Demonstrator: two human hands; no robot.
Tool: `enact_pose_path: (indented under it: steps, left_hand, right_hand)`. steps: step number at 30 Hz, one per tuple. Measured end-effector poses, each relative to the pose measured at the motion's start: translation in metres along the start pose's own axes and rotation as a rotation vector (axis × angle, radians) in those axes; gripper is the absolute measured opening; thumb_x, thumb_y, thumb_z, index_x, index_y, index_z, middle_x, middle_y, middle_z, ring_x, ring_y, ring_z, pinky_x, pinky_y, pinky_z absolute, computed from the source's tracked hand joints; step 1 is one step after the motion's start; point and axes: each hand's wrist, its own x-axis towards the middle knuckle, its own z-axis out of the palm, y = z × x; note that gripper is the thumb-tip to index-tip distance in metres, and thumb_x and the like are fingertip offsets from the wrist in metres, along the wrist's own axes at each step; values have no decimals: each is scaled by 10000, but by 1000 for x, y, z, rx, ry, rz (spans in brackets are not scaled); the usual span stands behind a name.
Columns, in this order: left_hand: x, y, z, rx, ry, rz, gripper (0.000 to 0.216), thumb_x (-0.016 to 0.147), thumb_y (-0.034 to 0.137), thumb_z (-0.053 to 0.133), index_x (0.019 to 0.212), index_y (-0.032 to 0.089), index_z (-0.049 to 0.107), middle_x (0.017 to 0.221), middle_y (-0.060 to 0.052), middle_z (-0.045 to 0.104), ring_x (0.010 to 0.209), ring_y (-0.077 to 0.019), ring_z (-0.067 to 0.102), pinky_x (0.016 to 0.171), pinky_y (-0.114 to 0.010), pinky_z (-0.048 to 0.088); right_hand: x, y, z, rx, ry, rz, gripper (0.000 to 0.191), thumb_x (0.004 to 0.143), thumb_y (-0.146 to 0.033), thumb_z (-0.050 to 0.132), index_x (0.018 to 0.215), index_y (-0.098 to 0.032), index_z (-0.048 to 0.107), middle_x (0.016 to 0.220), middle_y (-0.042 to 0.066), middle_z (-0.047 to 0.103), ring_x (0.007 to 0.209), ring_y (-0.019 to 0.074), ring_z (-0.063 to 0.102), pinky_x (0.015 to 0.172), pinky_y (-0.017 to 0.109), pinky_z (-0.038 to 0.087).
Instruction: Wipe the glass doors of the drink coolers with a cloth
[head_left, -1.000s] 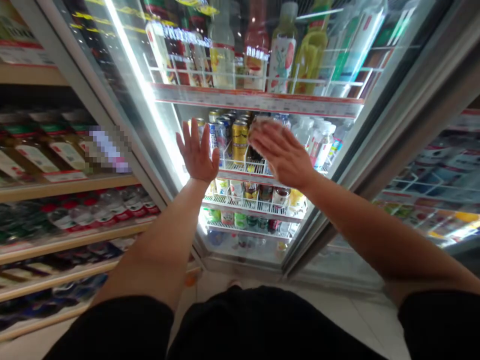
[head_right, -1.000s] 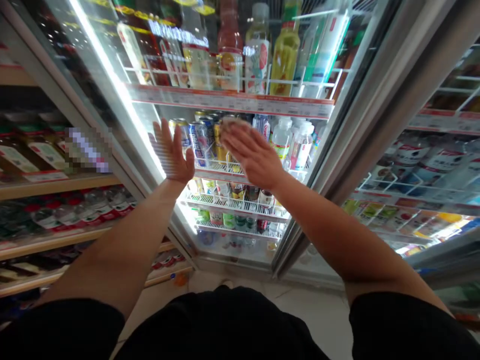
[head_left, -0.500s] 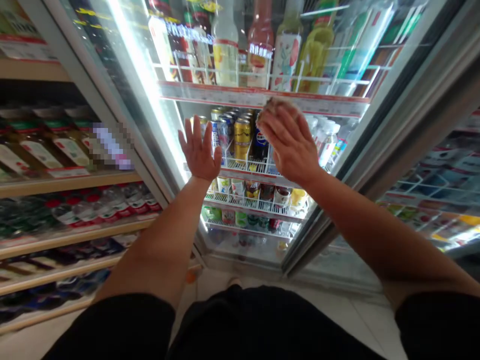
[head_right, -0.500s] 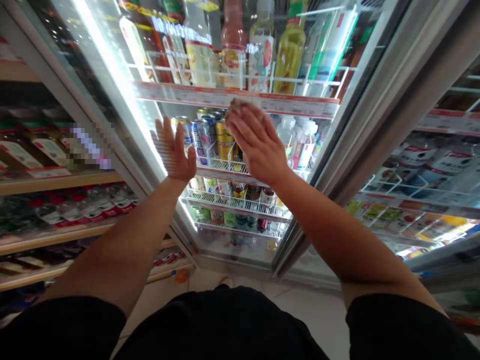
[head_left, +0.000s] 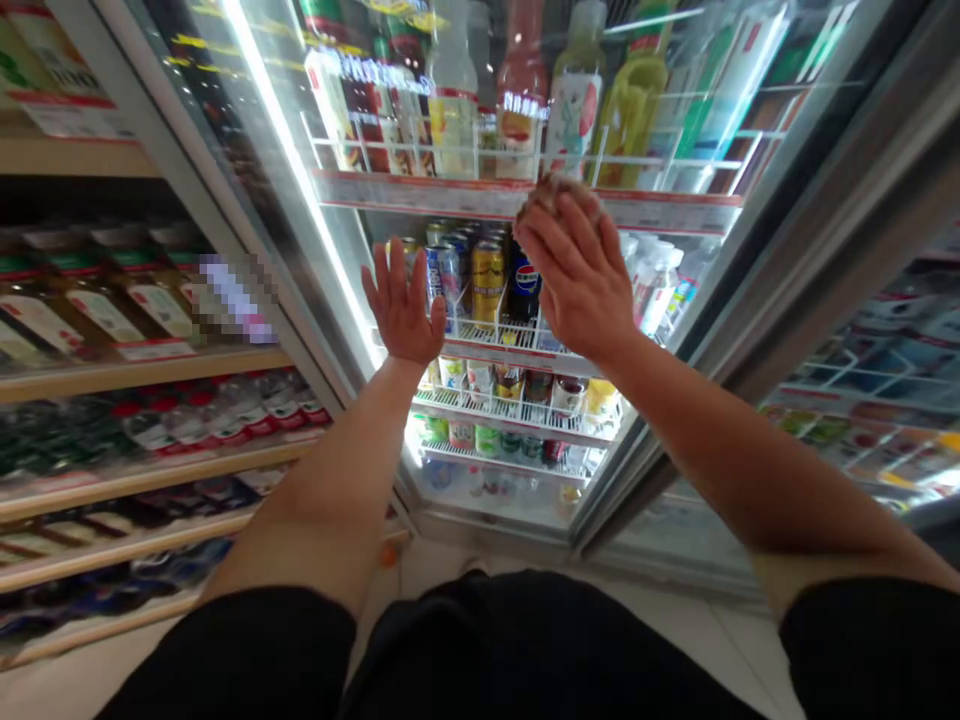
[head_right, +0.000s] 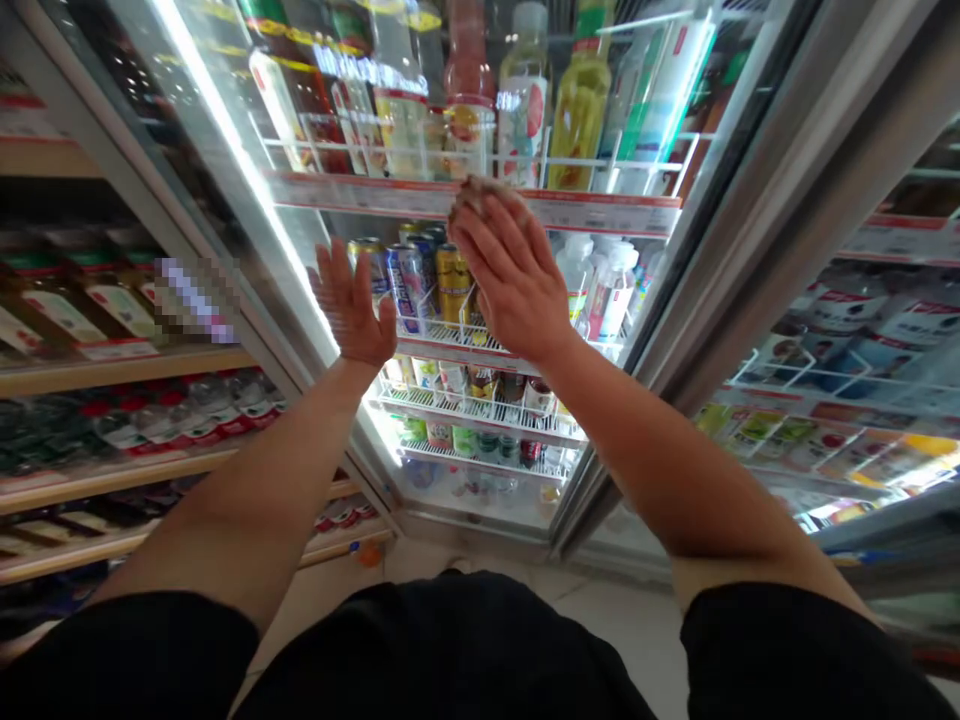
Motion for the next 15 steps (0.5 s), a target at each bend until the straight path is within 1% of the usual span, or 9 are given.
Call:
enact_pose_path:
  steps: [1, 2, 3, 6, 7, 8, 9, 13, 15]
  left_hand:
    - [0, 0, 0, 2, 0, 1, 858, 986, 710, 132, 1509, 86, 402, 1675, -106, 228, 1576, -217, -45, 1289, -480, -71]
    - [0, 0, 0, 1, 0, 5, 854, 988, 707, 133, 1510, 86, 400, 1677, -107, 224, 1576, -216, -49, 1288, -481, -75]
    - [0, 0, -1, -1, 0, 11, 848, 990, 702, 139, 1511, 86, 399, 1677, -114, 219, 1577, -213, -50, 1287, -482, -78]
    - [0, -1, -1, -11, -4, 24, 816, 993, 676, 196, 1515, 80, 394, 1670, -161, 221, 1580, -212, -45, 1279, -499, -76]
    - [1, -1, -1, -15, -11, 25, 811, 990, 671, 223, 1516, 76, 390, 1666, -173, 225, 1580, -216, -42, 1275, -507, -73]
    - [1, -2, -1, -20, -16, 25, 812, 987, 671, 240, 1515, 72, 388, 1663, -179, 229, 1581, -221, -40, 1272, -513, -70]
    - [1, -2, -1, -24, -19, 19, 820, 984, 677, 244, 1513, 68, 388, 1664, -173, 231, 1581, -230, -38, 1271, -514, -69]
    - [1, -1, 0, -29, -4, -3, 870, 977, 728, 166, 1504, 79, 406, 1674, -109, 230, 1581, -254, -16, 1280, -499, -73]
    - [1, 0, -1, -31, 0, -4, 846, 981, 721, 165, 1513, 109, 405, 1676, -102, 227, 1583, -249, -4, 1287, -505, -71]
  right_hand:
    - [-4, -3, 4, 11, 11, 11, 682, 1012, -170, 353, 1627, -300, 89, 1678, -16, 272, 1576, 233, 96, 1310, 560, 38]
    - [-13, -8, 10, 23, -9, -27, 684, 1010, -158, 352, 1628, -288, 90, 1670, -7, 295, 1573, 226, 116, 1315, 537, 60]
    - [-25, -15, 18, 38, -50, -107, 677, 1011, -150, 354, 1629, -264, 104, 1651, 9, 341, 1566, 208, 164, 1321, 493, 101]
    - [-57, -29, 34, 83, -248, -435, 617, 1016, -137, 346, 1614, -190, 205, 1559, 25, 496, 1496, 143, 361, 1290, 359, 266]
    - [-59, -28, 34, 79, -287, -481, 599, 1018, -144, 346, 1605, -176, 237, 1552, 25, 505, 1485, 140, 381, 1279, 350, 292]
    - [-56, -25, 29, 62, -300, -468, 587, 1021, -155, 347, 1600, -175, 254, 1568, 22, 482, 1494, 143, 364, 1281, 360, 289]
    - [-47, -19, 22, 35, -282, -403, 585, 1023, -164, 344, 1601, -194, 256, 1597, 12, 439, 1517, 152, 317, 1295, 388, 257]
    - [-5, 4, -10, -31, -90, -16, 610, 1023, -184, 311, 1614, -287, 204, 1670, -38, 283, 1574, 188, 83, 1318, 522, 56]
    - [-5, 3, -12, -7, -55, 66, 607, 1020, -195, 297, 1614, -272, 206, 1673, -27, 276, 1574, 194, 37, 1313, 532, 10]
